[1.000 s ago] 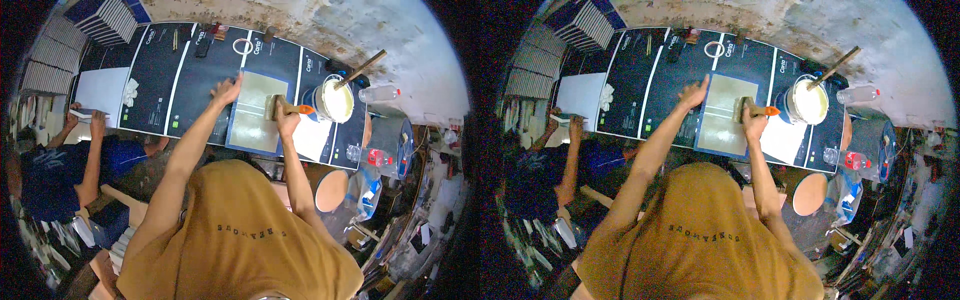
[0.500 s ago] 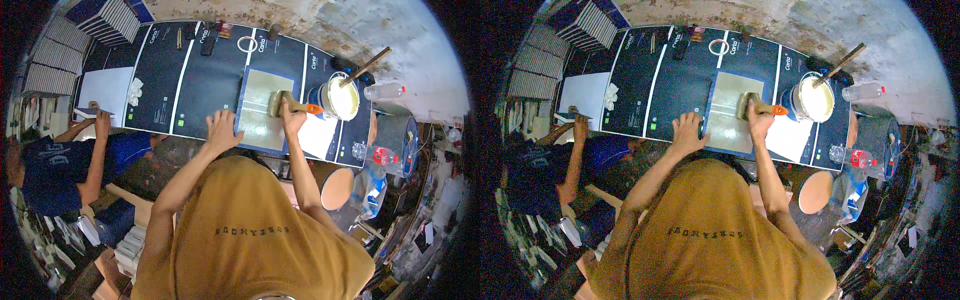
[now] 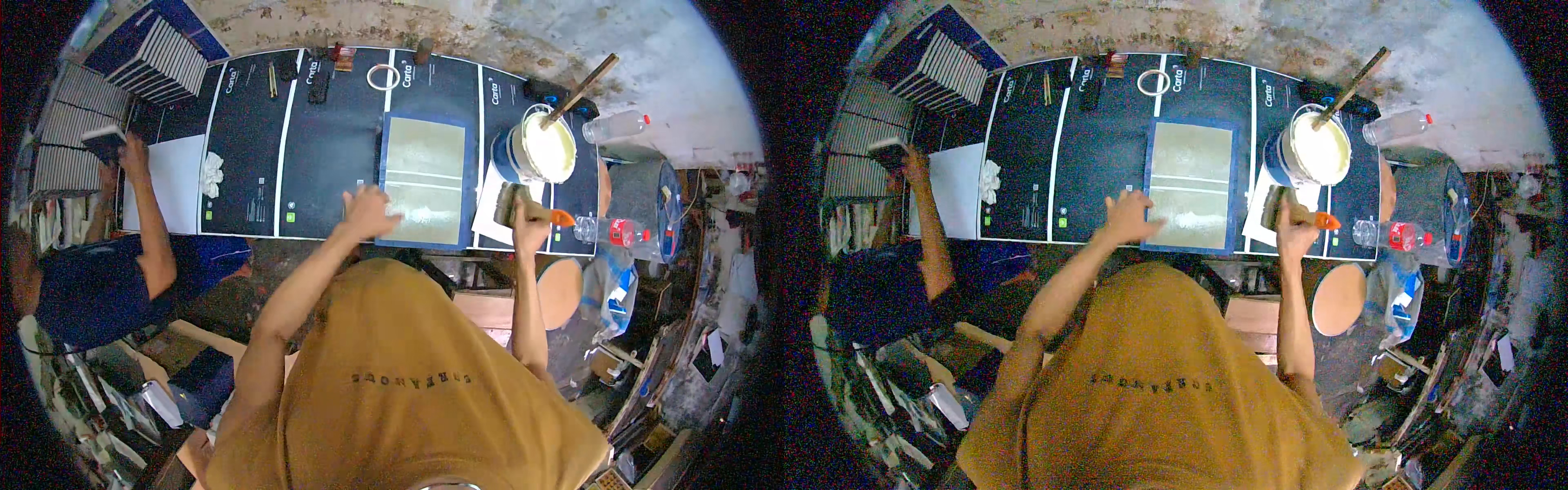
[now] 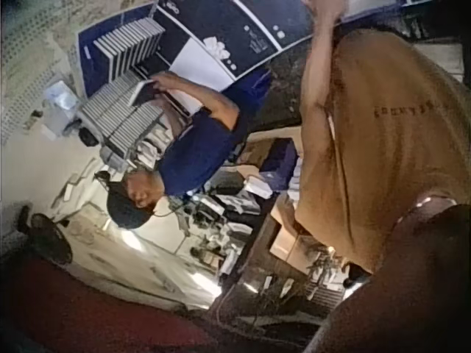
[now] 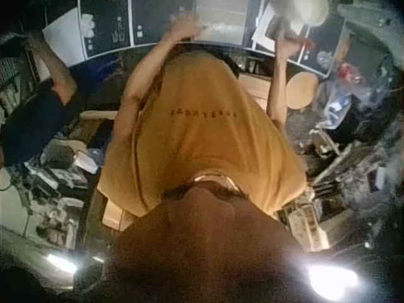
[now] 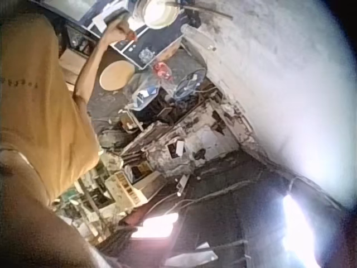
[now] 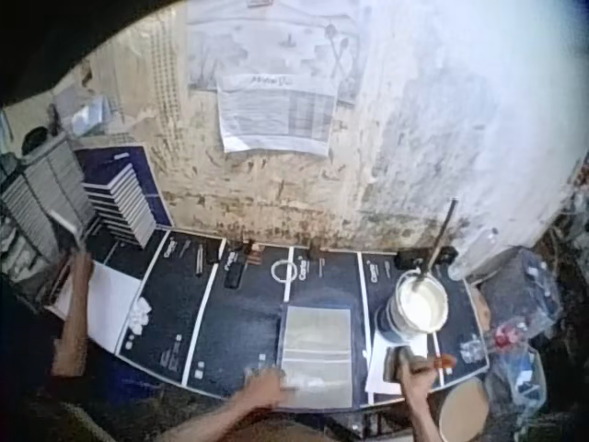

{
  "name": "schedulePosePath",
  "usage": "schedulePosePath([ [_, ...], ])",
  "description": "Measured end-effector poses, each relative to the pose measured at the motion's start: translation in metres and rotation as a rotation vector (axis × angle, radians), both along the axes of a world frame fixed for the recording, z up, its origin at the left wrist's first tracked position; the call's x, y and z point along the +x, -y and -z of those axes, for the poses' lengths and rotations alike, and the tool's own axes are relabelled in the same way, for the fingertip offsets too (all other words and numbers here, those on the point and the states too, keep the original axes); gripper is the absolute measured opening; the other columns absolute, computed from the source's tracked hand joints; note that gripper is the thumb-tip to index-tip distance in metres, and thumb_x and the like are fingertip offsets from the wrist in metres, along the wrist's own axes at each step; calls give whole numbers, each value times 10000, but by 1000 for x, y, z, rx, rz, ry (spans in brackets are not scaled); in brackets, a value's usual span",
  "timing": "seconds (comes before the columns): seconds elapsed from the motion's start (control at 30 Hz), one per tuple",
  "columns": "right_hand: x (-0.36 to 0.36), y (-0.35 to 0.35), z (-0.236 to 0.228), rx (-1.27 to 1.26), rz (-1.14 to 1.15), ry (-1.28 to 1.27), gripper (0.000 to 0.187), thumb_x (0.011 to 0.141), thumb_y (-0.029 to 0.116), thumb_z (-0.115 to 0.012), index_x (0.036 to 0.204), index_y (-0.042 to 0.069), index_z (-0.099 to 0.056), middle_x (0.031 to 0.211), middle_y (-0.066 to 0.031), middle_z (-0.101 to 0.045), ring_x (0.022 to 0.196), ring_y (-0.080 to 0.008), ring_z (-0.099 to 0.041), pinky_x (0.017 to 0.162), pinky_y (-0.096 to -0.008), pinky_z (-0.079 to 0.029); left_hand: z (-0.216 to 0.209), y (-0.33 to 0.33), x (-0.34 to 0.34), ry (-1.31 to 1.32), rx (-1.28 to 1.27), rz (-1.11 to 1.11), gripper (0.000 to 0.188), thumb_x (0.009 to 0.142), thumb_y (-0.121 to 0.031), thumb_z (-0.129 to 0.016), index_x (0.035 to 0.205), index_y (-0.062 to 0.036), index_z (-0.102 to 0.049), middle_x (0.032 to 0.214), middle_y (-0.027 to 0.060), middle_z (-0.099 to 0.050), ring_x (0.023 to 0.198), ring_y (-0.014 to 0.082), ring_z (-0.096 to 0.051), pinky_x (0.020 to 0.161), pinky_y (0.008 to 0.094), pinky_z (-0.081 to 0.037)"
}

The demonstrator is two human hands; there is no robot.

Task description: The person applies adhesive to paper sheets using a brush and stacks the treated sheets onto a pile.

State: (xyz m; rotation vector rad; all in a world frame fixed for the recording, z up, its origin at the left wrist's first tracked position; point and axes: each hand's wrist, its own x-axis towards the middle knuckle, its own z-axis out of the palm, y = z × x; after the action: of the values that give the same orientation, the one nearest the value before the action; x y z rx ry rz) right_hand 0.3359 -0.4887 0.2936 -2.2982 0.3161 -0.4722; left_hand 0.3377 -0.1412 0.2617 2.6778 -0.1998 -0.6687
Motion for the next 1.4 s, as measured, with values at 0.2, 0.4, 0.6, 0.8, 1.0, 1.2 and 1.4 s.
schedulePosePath([
  [0.2,14,-126,-36,-194,-1005,-39,281,794,90,-655,1067,106,-720,996,-82,-670,921,-278,-633,817,-403,-497,18,-23,138,259,-227,123,381,975,-409,-481,1187,-154,-668,1306,74,-587,1238,348,-494,1007,643,-359],
  [0.4,14,-180,7,-505,-1123,-121,243,850,170,-573,1061,148,-691,1026,-61,-638,1056,-256,-591,903,-418,-442,11,-10,157,180,78,342,468,971,-423,-421,1198,-105,-678,1328,73,-595,1252,331,-496,1029,658,-333],
  [0.6,-76,-120,-29,-511,-1362,-291,197,788,199,-633,963,147,-707,1041,-39,-637,1037,-238,-590,926,-414,-428,15,-10,138,226,-72,244,528,887,-415,-603,1208,4,-638,1296,158,-587,1256,350,-491,1067,603,-340],
  [0.8,-105,-37,-60,-64,-526,-291,142,833,120,-729,968,80,-718,921,-73,-674,862,-246,-632,784,-375,-496,64,5,76,165,-393,-524,938,718,-288,-798,1442,67,-318,1381,297,-416,1300,438,-426,1124,483,-356],
  [1.0,-99,-44,-92,376,354,60,307,885,201,-771,1093,-11,-695,1005,-46,-681,914,-127,-614,821,-284,-493,72,-12,77,132,-359,-618,1013,703,-192,-818,1488,31,-218,1449,290,-347,1349,451,-396,1132,465,-369],
  [1.2,-136,-17,-57,440,515,26,471,857,226,-805,1170,-89,-649,1148,-135,-671,1033,-206,-632,916,-346,-507,76,-108,75,139,-451,-682,1069,669,-130,-851,1521,22,-224,1375,271,-484,1307,381,-475,1115,426,-402],
  [1.4,-156,-12,-39,570,523,157,628,853,186,-811,1317,-96,-496,1333,-182,-580,1155,-258,-610,997,-402,-522,126,-256,56,198,-528,-717,1108,616,-95,-885,1519,4,-251,1334,252,-515,1227,358,-541,1018,412,-484],
])
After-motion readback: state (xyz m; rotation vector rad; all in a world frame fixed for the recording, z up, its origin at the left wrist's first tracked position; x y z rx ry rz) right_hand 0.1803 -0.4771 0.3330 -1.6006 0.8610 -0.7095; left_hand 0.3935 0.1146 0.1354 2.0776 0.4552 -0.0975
